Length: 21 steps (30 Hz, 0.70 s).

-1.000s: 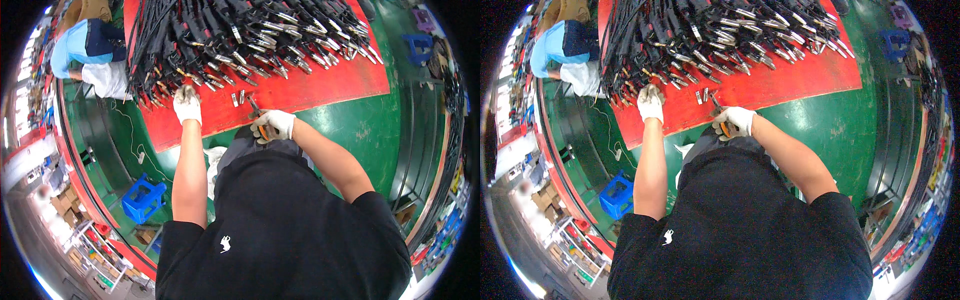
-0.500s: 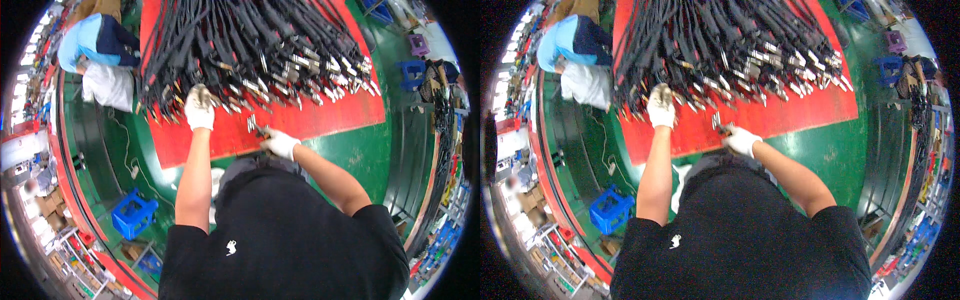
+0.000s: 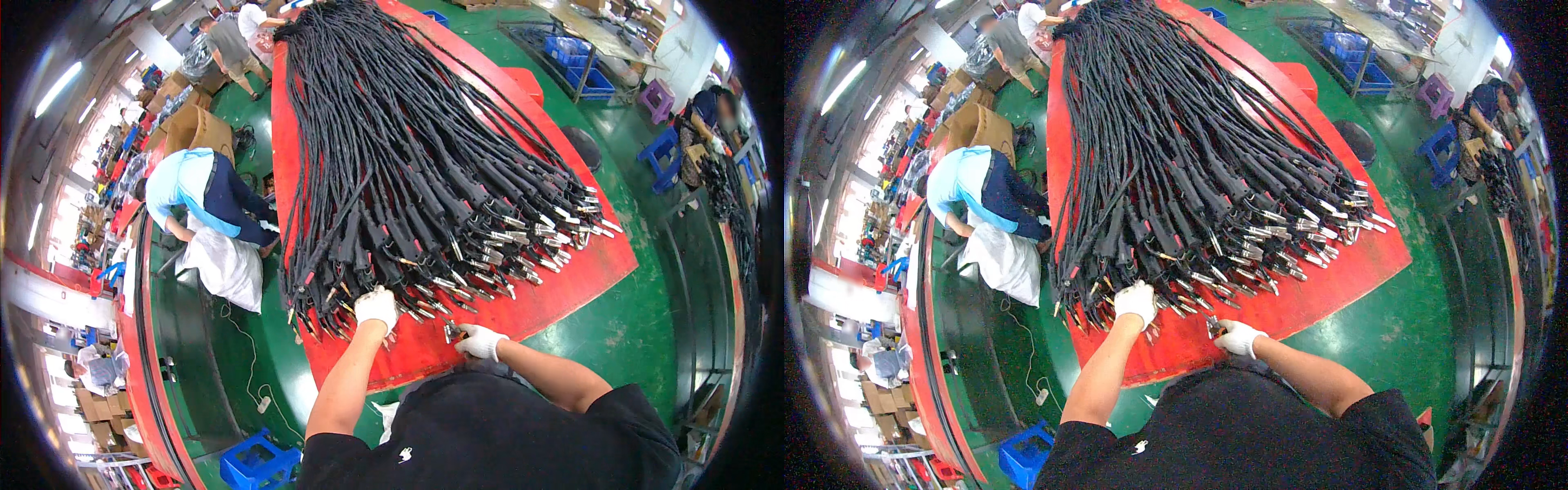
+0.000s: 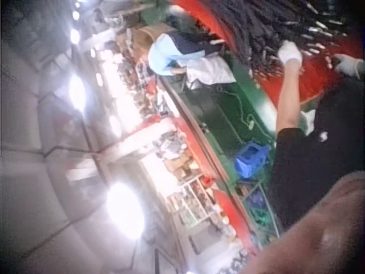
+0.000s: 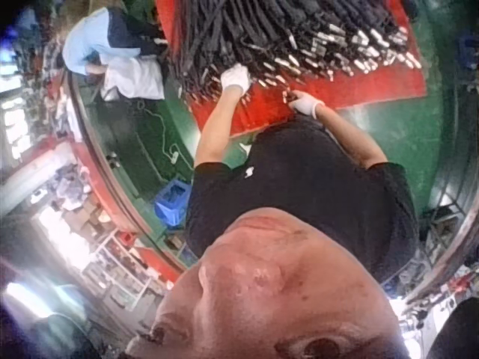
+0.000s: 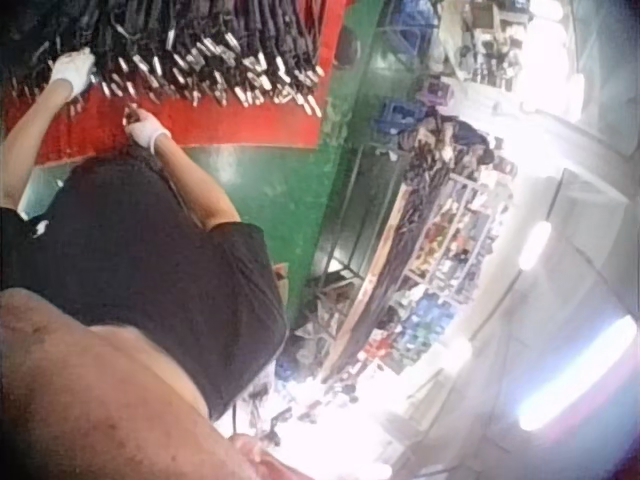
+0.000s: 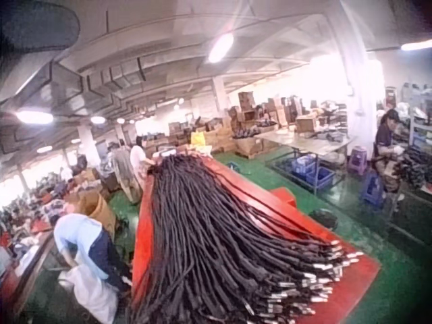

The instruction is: The person is assembling parts onto a large batch of welding torch heads using pliers.

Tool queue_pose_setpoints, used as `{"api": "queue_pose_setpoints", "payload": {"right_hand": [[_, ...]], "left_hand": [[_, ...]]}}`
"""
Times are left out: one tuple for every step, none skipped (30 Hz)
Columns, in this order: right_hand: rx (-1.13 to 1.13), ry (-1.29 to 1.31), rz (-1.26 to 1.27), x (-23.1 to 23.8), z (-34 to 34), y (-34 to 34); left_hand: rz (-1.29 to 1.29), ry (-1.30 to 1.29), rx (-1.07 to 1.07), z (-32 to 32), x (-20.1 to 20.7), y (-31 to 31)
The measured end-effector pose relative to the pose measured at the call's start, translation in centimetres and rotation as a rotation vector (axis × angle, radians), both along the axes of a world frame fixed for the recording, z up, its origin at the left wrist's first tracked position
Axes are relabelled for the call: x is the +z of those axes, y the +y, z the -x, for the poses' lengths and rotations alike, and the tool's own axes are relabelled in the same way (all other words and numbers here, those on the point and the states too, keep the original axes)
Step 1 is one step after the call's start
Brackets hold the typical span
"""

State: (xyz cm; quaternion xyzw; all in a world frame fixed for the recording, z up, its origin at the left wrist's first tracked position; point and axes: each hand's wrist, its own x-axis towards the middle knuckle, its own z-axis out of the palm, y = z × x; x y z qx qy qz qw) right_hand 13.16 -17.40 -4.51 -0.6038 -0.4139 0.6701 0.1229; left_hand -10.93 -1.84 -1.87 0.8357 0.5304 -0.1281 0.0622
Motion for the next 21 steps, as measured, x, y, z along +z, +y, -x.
{"api": "queue_pose_setpoints", "payload": {"right_hand": [[-0.007, 0.000, 0.021, 0.7, 0.1, 0.1], [-0.012, 0.000, 0.044, 0.9, 0.1, 0.2], [0.011, 0.010, 0.048, -0.1, 0.0, 0.1], [0.015, 0.011, 0.043, 0.1, 0.1, 0.4], [0.011, -0.015, 0.054, 0.5, 0.1, 0.5], [-0.002, -0.041, 0.067, 0.7, 0.1, 0.4], [-0.011, -0.025, -0.026, -0.3, 0.2, 0.1], [-0.013, -0.025, -0.022, -1.4, -0.1, 0.3], [-0.006, -0.020, -0.014, -1.5, 0.1, 0.5], [0.002, -0.016, -0.006, -1.6, 0.4, 0.5], [0.005, -0.010, 0.021, -1.7, 0.7, 0.5], [0.027, -0.014, 0.024, -1.3, 0.9, 0.8], [0.038, -0.035, 0.014, -0.8, 1.1, 1.0], [0.050, -0.057, 0.002, -0.5, 1.2, 1.3], [0.055, -0.062, 0.008, -0.7, 1.0, 1.2], [0.027, -0.028, 0.017, -1.0, 1.1, 1.4], [-0.005, 0.007, 0.026, -1.2, 1.1, 1.4], [0.002, 0.003, 0.028, -1.2, 1.0, 1.5], [-0.019, -0.003, 0.021, -1.0, 1.1, 1.5], [-0.044, -0.008, 0.013, -0.7, 1.3, 1.5], [-0.020, -0.011, 0.011, 0.3, 1.6, 1.9]], "left_hand": [[0.038, 0.042, 0.006, 0.3, -0.1, 0.1], [0.078, 0.084, 0.014, 0.3, -0.3, 0.1], [0.053, 0.062, 0.002, 0.1, 0.0, 0.0], [0.031, 0.039, -0.004, 0.1, -0.3, -0.3], [-0.027, -0.098, 0.047, 0.2, -0.7, -0.9], [-0.094, -0.198, 0.094, -0.3, -0.6, -1.7], [-0.049, -0.250, 0.161, -1.0, -0.1, -2.3], [-0.003, -0.301, 0.230, -1.7, 0.2, -2.7], [0.042, -0.364, 0.313, -1.5, -0.4, -3.3], [0.043, -0.363, 0.332, -1.3, -1.0, -3.8], [0.090, -0.410, 0.442, -1.1, -1.6, -4.3], [0.136, -0.461, 0.556, -1.2, -1.7, -4.6], [0.155, -0.443, 0.574, -1.4, -1.9, -4.8], [0.173, -0.426, 0.592, -1.7, -2.1, -4.5], [0.226, -0.380, 0.617, -3.0, -0.7, -4.2], [0.230, -0.400, 0.610, -3.3, -0.9, -4.2], [0.250, -0.421, 0.654, -3.8, -1.0, -4.3], [0.270, -0.442, 0.690, -4.5, -1.0, -4.2], [0.260, -0.489, 0.717, -4.6, -2.3, -4.3], [0.258, -0.493, 0.727, -4.6, -4.8, -4.1], [0.253, -0.530, 0.751, -3.9, -8.5, -3.8]]}}
